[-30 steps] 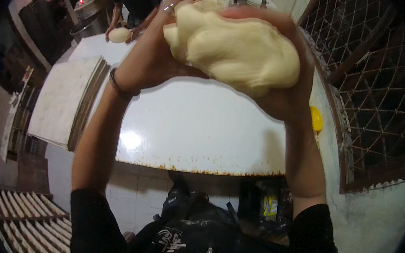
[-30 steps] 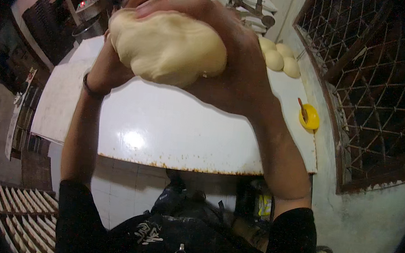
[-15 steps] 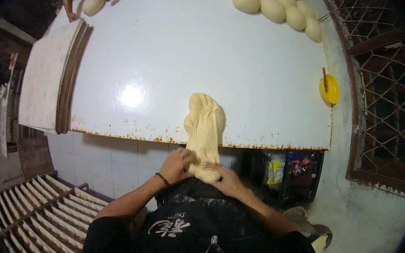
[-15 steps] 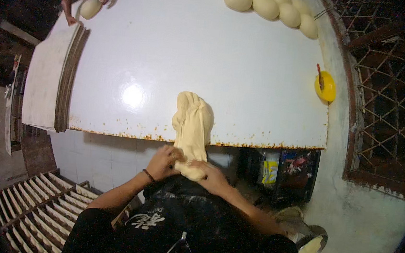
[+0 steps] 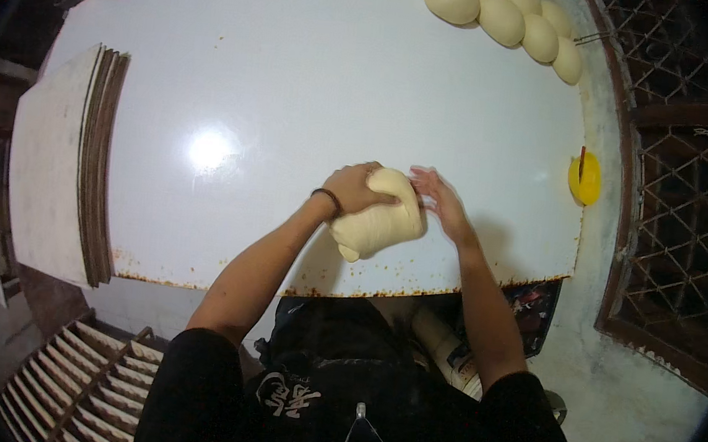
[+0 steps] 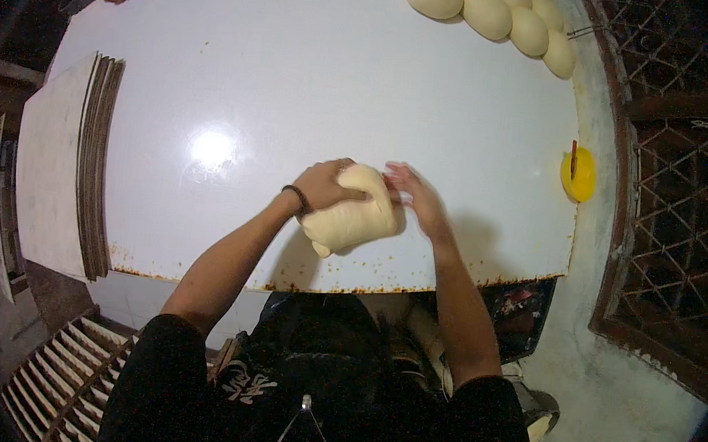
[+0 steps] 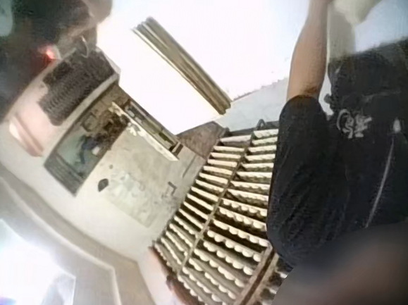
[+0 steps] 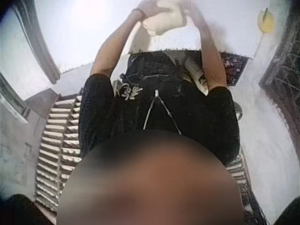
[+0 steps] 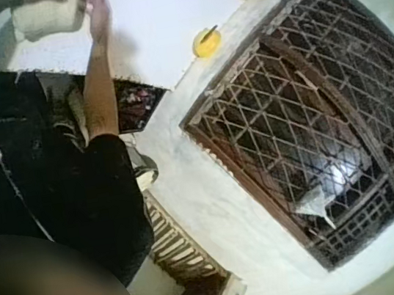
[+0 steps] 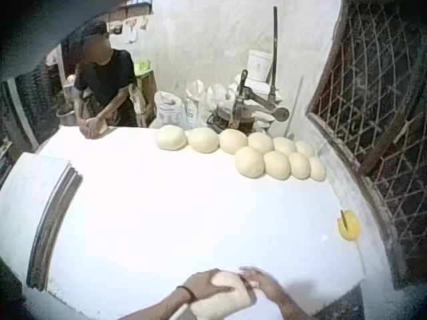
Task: The person shapes balls of dough by hand on a table and then coats them with a liquid from a bowl using a brush.
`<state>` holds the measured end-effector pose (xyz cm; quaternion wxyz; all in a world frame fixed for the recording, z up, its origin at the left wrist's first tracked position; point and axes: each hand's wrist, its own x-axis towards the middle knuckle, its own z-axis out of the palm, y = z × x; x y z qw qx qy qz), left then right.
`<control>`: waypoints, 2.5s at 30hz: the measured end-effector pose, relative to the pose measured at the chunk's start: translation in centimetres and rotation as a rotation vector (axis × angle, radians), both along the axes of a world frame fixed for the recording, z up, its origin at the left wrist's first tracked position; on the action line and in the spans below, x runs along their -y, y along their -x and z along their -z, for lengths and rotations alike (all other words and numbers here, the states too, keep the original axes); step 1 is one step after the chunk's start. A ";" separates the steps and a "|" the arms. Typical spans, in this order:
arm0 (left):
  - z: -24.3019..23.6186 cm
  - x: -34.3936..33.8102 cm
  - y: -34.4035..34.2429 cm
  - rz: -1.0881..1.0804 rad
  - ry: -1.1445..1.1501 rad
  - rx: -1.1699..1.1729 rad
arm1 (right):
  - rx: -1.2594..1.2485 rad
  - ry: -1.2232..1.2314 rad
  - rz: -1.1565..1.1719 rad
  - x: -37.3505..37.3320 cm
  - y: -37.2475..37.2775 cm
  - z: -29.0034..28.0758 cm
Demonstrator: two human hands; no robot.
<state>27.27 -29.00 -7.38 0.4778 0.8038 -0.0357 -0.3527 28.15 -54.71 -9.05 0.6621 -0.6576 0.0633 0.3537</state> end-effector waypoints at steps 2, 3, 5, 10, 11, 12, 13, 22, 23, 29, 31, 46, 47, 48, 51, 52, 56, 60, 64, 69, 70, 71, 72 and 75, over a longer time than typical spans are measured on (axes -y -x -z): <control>2.0 -1.6 -0.7 -0.269 0.390 -0.284 | 0.052 -0.148 0.129 -2.1 4.7 1.5; 2.3 -2.1 -0.2 -0.332 0.484 -0.362 | 0.117 -0.050 0.182 -3.3 5.4 1.6; 3.0 -2.6 1.4 -0.454 0.662 -0.513 | 0.107 -0.131 0.501 -8.3 4.7 -0.5; -10.7 -2.7 1.5 -0.208 0.650 0.119 | 0.372 -0.013 0.079 -9.4 -3.0 -13.3; -15.0 -2.6 1.7 -0.254 0.557 0.270 | 0.576 0.058 0.023 -9.5 -2.6 -19.0; -18.8 -2.6 2.3 -0.156 0.320 0.731 | 0.952 0.043 0.000 -8.7 -1.2 -23.7; -22.9 -2.0 2.6 -0.173 0.007 1.190 | 1.328 0.044 -0.019 -7.3 0.5 -28.2; -27.3 2.1 7.6 -0.268 -0.136 1.818 | 1.766 0.054 0.121 -2.5 4.9 -28.7; -22.7 3.3 10.2 -0.270 -0.129 1.662 | 1.728 0.254 0.071 -0.6 6.4 -23.9; 5.6 4.7 32.7 -0.002 -0.141 0.806 | 0.660 0.559 -0.591 1.9 27.6 -1.8; -0.1 4.6 30.4 -0.018 -0.124 0.708 | 0.572 0.403 -0.405 2.8 26.8 -2.1; 1.5 0.2 -2.0 -0.099 -0.467 0.204 | 0.531 0.775 0.246 -2.2 -2.8 3.8; -1.2 2.5 -1.5 0.135 -0.418 0.278 | 0.293 0.554 0.404 -0.9 -2.7 2.2; -1.9 5.6 -0.2 0.296 -0.421 0.300 | 0.156 0.449 0.457 1.4 -1.7 2.3; -2.5 8.8 1.5 0.466 -0.434 0.204 | -0.064 0.245 0.345 6.7 6.5 2.7; -1.8 7.5 0.0 0.418 -0.345 0.068 | -0.117 0.177 0.368 6.1 10.2 2.0; 2.5 1.1 0.3 -0.100 0.201 -0.311 | -0.151 -0.131 0.565 -3.8 14.8 2.5; -8.6 0.2 -0.7 -0.358 0.295 0.147 | 0.066 -0.227 0.389 -6.0 2.3 -6.1; -24.8 -1.3 1.0 -0.296 0.203 1.239 | 1.246 -0.121 0.267 -5.6 -0.2 -26.6; -31.3 1.7 2.6 -0.205 0.054 1.788 | 1.584 -0.372 0.280 -1.3 -0.3 -32.0; -31.0 2.5 3.0 -0.247 0.011 1.836 | 1.812 -0.044 0.281 -0.4 0.2 -31.1; -27.3 2.7 3.6 -0.276 0.002 1.869 | 1.719 0.080 0.312 0.3 2.4 -27.6; -22.6 2.7 5.6 -0.267 -0.011 1.665 | 1.621 0.201 0.332 0.9 4.5 -24.1; -7.1 2.8 17.9 -0.067 -0.147 1.022 | 0.983 0.430 0.028 2.9 17.9 -11.1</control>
